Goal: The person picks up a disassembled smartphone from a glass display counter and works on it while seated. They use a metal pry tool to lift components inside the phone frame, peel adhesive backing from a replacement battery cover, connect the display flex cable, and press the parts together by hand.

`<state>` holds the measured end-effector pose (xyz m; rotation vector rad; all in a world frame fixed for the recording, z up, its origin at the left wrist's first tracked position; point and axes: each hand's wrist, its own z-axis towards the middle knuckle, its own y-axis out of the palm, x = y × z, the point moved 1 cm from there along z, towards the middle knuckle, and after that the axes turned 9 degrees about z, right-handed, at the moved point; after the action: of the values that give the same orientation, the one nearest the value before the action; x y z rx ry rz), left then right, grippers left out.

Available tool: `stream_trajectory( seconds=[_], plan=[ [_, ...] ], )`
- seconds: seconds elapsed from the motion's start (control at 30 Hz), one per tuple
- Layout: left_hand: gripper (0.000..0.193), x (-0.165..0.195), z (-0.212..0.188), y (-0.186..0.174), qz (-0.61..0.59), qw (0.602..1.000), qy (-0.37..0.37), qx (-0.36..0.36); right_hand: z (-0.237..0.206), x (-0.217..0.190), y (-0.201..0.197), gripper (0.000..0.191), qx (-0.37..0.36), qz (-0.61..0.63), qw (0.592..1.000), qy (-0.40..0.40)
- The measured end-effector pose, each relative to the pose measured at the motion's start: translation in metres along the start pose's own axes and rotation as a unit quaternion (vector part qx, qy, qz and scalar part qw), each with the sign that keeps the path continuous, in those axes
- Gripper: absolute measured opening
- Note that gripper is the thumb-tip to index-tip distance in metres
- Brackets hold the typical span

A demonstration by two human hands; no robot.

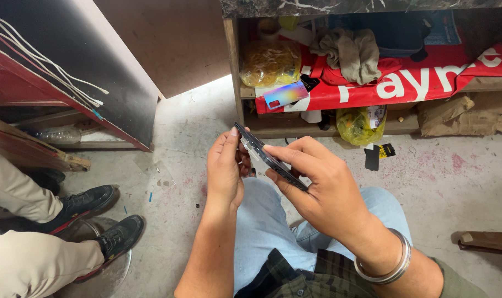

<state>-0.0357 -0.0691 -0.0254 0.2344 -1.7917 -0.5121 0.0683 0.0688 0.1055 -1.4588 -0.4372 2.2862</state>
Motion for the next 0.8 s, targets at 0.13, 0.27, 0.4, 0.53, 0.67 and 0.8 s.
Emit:
stream_trajectory(
  seconds=[0.13, 0.27, 0.4, 0.53, 0.67, 0.8],
  plan=[
    [0.026, -0.0006, 0.0008, -0.0017, -0.002, 1.0, 0.003, 0.0, 0.0002, 0.0, 0.0004, 0.04, 0.001, -0.011, 1.0, -0.016],
    [0.025, -0.0022, 0.0022, -0.0032, -0.006, 1.0, 0.012, -0.004, 0.0003, 0.0011, 0.0009, 0.04, -0.001, -0.004, 1.0, -0.006],
    [0.025, -0.0041, 0.0027, -0.0043, 0.0, 1.0, 0.009, 0.001, -0.0012, 0.0023, 0.0018, 0.04, -0.004, 0.004, 1.0, -0.004],
    [0.025, -0.0059, 0.0032, -0.0044, 0.003, 1.0, 0.003, 0.004, -0.0018, 0.0045, 0.0037, 0.038, -0.002, 0.006, 1.0, 0.012],
    [0.025, -0.0061, 0.0039, -0.0039, 0.002, 1.0, 0.003, 0.004, -0.0018, 0.0049, 0.0074, 0.039, 0.002, 0.009, 1.0, -0.004],
    [0.026, -0.0043, 0.0031, -0.0035, 0.013, 1.0, -0.001, 0.004, -0.0023, 0.0039, 0.0099, 0.04, -0.001, 0.013, 1.0, 0.005]
  ],
)
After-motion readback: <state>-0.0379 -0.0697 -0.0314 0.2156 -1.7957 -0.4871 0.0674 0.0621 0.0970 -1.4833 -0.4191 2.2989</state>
